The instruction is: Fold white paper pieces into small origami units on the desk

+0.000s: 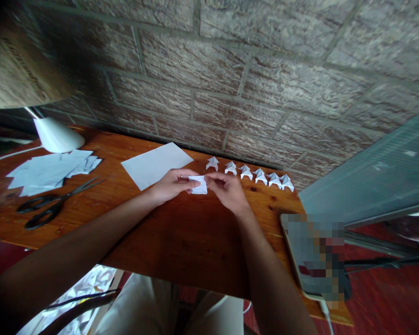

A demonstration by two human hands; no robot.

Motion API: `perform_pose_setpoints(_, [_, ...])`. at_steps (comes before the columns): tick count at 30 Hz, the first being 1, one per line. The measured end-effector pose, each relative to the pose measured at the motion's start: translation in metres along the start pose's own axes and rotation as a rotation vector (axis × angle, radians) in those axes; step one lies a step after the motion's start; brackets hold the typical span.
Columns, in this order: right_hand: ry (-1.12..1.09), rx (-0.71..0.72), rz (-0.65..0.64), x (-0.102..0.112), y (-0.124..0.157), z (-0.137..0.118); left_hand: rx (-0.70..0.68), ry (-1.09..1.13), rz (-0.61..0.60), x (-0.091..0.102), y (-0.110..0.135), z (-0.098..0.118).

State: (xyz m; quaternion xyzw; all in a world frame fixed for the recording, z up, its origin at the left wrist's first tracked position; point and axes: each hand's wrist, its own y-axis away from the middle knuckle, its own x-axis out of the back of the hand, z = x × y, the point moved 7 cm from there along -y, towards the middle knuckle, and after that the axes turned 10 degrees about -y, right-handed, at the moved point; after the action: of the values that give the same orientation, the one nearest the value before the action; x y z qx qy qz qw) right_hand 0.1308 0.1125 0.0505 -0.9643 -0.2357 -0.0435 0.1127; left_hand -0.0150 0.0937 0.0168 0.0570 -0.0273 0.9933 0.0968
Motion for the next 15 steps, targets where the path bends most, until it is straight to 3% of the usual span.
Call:
perform_pose_setpoints(9, [0.015, 0.019, -0.023, -0.0009, 0.0002, -0.0025, 0.008, 0.005, -0.008, 0.0000, -0.0003, -0.0026])
perform_pose_setpoints(15, [0.108, 0.093, 0.030, 0.0010, 0.0021, -0.0047, 0.003, 0.030, -0.015, -0.0017, 0.0003, -0.0020])
